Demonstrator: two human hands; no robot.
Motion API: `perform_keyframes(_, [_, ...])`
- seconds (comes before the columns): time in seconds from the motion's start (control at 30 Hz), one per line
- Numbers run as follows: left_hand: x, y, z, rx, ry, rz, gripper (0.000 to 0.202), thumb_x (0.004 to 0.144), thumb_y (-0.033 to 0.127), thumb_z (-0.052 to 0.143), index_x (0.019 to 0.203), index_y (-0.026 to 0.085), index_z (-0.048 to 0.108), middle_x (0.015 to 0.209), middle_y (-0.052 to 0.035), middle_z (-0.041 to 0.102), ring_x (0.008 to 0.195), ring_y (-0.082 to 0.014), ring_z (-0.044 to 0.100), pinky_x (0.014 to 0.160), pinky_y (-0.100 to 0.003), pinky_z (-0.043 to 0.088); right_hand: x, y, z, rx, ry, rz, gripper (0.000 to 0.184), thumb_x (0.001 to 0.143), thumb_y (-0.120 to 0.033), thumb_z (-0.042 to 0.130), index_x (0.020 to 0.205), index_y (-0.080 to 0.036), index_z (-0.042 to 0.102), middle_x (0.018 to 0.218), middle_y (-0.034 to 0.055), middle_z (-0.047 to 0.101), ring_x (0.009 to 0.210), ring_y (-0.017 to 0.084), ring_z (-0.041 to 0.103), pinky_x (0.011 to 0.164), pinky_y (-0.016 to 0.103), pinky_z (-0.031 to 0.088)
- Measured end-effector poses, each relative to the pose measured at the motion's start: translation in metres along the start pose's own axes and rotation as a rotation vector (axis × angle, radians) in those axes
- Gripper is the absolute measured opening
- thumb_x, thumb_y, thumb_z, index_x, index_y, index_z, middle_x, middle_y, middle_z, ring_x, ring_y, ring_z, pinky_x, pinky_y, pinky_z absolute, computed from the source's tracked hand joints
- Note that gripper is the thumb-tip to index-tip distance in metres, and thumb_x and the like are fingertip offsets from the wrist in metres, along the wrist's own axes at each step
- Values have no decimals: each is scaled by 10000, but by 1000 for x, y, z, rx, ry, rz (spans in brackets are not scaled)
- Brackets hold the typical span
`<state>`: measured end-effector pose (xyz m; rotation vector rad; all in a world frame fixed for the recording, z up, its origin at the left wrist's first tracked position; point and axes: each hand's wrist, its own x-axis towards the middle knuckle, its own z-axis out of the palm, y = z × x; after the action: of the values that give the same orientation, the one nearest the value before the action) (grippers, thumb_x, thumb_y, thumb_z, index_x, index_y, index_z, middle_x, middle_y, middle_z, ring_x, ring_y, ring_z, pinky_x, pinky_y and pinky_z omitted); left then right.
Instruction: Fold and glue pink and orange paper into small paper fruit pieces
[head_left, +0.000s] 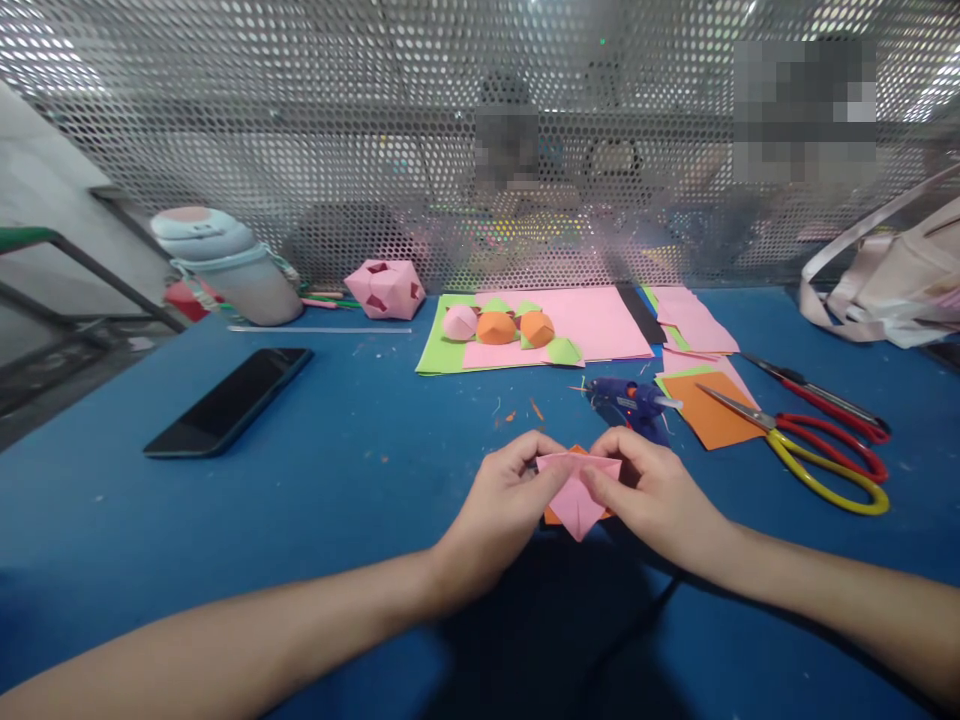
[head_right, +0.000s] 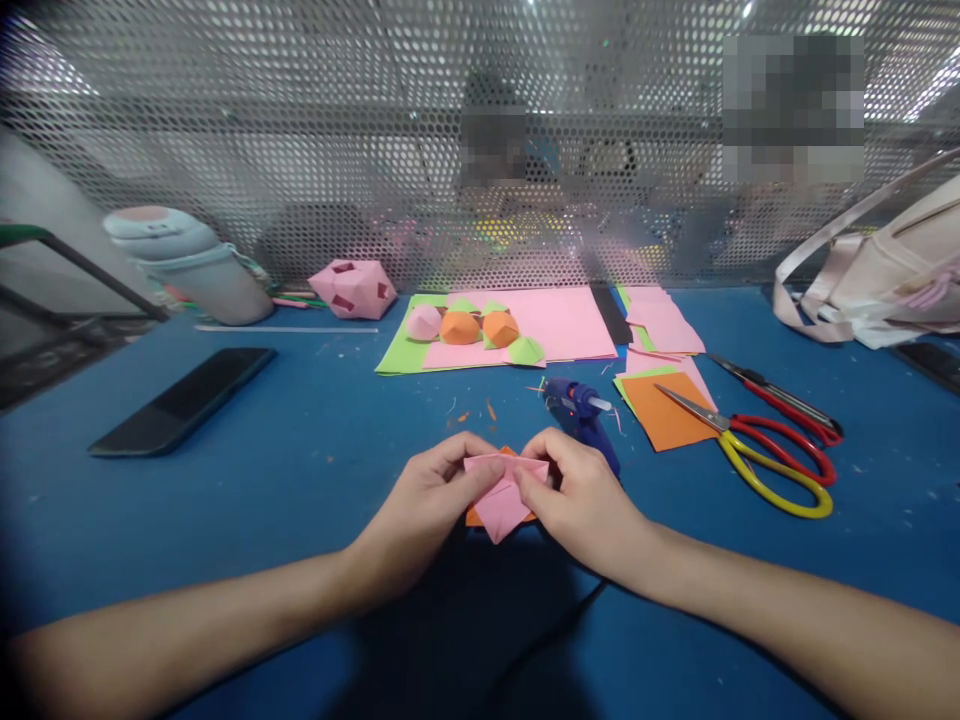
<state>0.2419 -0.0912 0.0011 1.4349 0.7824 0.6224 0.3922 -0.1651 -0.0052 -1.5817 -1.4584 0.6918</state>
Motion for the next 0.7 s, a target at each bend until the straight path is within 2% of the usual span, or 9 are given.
perform_keyframes(0.23, [1,-2,0,40,-23,18,158,785,276,619,735,127,609,656,23,567,603,-86,480,552,-187,370,0,-3,1,97,11,-25,84,862,-264,548,827,-188,553,704,-35,539,612,81,485,539,189,395])
perform_keyframes(0.47, [-1,1,0,30,-34,-1,150,807,271,591,750,132,603,686,12,588,648,-102,507,590,-193,391,-1,-1,0,39,71,-75,69,855,-223,561,797,-188,576,710,-30,569,631,86,504,567,197,404])
perform_keyframes(0.7, [0,0,-2,39,-47,20,168,829,272,556,731,142,597,678,21,567,646,-100,484,605,-197,391,-3,0,0,9,70,-143,55,862,-181,536,845,-204,583,746,-33,571,662,85,520,607,199,415])
